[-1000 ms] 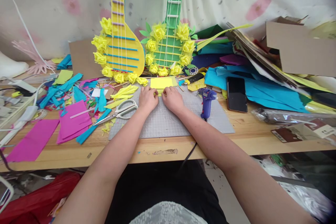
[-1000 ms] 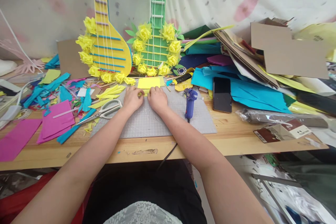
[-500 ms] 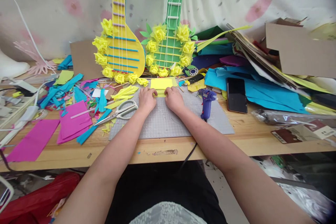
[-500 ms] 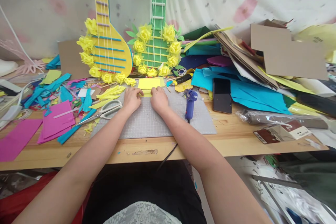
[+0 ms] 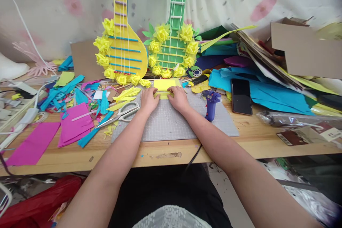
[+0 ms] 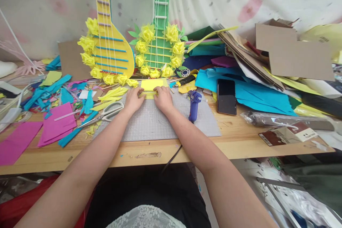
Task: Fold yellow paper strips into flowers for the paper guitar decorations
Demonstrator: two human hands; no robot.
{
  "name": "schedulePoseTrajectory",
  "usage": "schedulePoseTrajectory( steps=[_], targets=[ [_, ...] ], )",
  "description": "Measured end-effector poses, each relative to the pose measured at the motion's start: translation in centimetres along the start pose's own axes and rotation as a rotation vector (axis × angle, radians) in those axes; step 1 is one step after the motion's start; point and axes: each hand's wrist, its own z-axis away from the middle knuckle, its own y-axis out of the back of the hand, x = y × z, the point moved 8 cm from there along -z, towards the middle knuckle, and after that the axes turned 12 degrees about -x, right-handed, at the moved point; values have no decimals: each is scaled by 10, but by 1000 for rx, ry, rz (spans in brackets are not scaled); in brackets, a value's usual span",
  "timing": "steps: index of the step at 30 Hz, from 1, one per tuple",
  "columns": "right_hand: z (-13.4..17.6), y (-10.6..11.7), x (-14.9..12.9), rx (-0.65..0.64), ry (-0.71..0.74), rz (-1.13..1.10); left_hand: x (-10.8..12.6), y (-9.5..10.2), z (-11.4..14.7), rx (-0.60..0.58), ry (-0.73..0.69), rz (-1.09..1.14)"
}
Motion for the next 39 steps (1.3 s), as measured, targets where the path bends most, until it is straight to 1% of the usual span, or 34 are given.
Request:
schedulePoseTrajectory(
  steps=[4, 6, 11, 15, 19, 23, 27, 30, 32, 34, 37, 39],
  targets=[
    [2, 1, -3, 17, 69, -25, 2, 2, 2, -15, -31, -6],
    [3, 2, -4, 17, 81, -25, 4, 2, 3, -22, -51, -14],
    [3, -2, -4, -40, 63, -23, 7, 2, 5, -22, -61, -77],
    [3, -2, -3, -49, 54, -16, 7, 2, 6, -18, -44, -102],
    [4, -2, -5, -77, 57, 14, 8, 1, 6, -23, -77, -76],
    [7, 0, -8, -90, 67, 17, 8, 0, 7, -27, -79, -82],
    [8, 2, -8, -79, 77, -51, 5, 1, 5, -29, -68, -45],
    [5, 0, -1, -90, 78, -251, 3, 5, 3, 1, -100, 102],
    [2, -1, 5, -82, 88, -432, 1, 6, 3, 0, -129, 288],
    [0, -2, 8, -61, 109, -591, -1, 2, 2, -35, -125, 533],
    [-4, -4, 8, -68, 144, -752, -5, -8, 4, -99, -31, 894],
    [-5, -6, 7, -90, 145, -818, -7, -12, 6, -115, 48, 1045]
  ],
)
